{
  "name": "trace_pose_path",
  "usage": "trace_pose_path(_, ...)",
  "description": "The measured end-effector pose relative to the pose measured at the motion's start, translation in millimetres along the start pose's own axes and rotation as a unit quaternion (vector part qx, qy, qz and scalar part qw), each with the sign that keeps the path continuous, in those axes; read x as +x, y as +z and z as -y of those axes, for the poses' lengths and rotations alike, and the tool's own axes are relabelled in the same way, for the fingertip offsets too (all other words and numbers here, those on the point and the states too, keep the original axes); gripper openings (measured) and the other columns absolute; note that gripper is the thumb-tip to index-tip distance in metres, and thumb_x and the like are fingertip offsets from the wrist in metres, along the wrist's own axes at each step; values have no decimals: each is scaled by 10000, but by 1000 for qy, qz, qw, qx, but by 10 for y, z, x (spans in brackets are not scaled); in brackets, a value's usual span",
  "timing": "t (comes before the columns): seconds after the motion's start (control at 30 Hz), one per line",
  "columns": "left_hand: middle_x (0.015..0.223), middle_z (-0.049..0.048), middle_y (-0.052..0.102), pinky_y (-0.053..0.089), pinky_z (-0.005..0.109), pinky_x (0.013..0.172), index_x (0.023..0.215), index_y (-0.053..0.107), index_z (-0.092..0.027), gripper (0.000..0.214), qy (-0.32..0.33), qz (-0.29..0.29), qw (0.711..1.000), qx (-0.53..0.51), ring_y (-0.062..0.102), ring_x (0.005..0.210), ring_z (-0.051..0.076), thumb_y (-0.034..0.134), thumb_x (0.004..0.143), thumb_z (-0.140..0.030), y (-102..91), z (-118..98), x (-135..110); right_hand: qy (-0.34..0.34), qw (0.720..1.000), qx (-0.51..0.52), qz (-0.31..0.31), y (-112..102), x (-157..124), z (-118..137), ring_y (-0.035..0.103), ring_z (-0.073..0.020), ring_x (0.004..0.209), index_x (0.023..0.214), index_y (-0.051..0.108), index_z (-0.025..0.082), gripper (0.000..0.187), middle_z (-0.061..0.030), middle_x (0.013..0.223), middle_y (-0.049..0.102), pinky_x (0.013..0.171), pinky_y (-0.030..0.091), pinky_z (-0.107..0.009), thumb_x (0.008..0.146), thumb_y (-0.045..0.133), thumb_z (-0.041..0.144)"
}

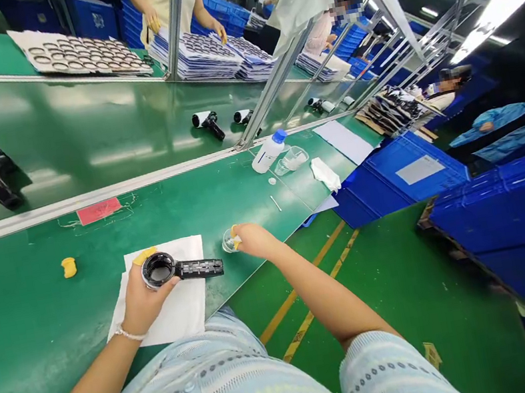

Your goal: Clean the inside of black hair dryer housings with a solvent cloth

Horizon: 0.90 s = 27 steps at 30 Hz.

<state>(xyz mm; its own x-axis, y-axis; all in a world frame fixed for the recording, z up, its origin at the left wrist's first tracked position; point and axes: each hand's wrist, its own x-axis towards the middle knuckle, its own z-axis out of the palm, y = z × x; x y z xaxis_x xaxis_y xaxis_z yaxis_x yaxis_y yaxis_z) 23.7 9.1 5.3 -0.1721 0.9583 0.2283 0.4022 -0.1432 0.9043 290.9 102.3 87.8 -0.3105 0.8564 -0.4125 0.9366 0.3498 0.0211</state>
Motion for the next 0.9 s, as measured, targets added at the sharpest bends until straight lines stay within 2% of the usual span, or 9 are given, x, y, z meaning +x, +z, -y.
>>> trace_pose_path(0.23, 1158, 116, 567, 487, 441, 949, 1209, 426, -197, 645, 13, -40, 995, -85, 588, 1077, 263, 674, 741, -566, 40, -103, -146, -33, 996, -84, 24, 55, 59, 18, 625, -194, 865, 1012, 630, 160, 253, -103, 1021, 651, 691, 416, -252, 802, 493, 130)
trace_pose_path(0.5, 1178, 137, 547, 456, 469, 988, 1225, 410, -177, 621, 20, 15, 999, -43, 551, 1140, 285, 633, 782, -551, 150, -101, -201, -47, 990, -128, 35, 1, 79, 91, 635, -193, 811, 939, 653, 156, 242, -91, 985, 646, 628, 406, -244, 784, 484, 77)
trace_pose_path(0.73, 1176, 107, 568, 453, 465, 975, 1154, 456, -196, 561, 16, 64, 998, -20, 554, 1134, 280, 708, 722, -451, 28, -198, -88, -36, 993, -108, 29, 6, 60, 53, 628, -185, 790, 911, 665, 148, 209, -97, 988, 643, 624, 392, -235, 790, 503, 95)
trace_pose_path(0.9, 1113, 90, 610, 461, 446, 930, 1082, 476, -193, 507, -20, 107, 994, -23, 587, 1063, 269, 728, 682, -378, -2, -231, -20, -20, 998, -64, -9, -126, -68, 41, 604, -177, 775, 924, 669, 153, 209, -93, 978, 638, 627, 384, -243, 816, 491, 131)
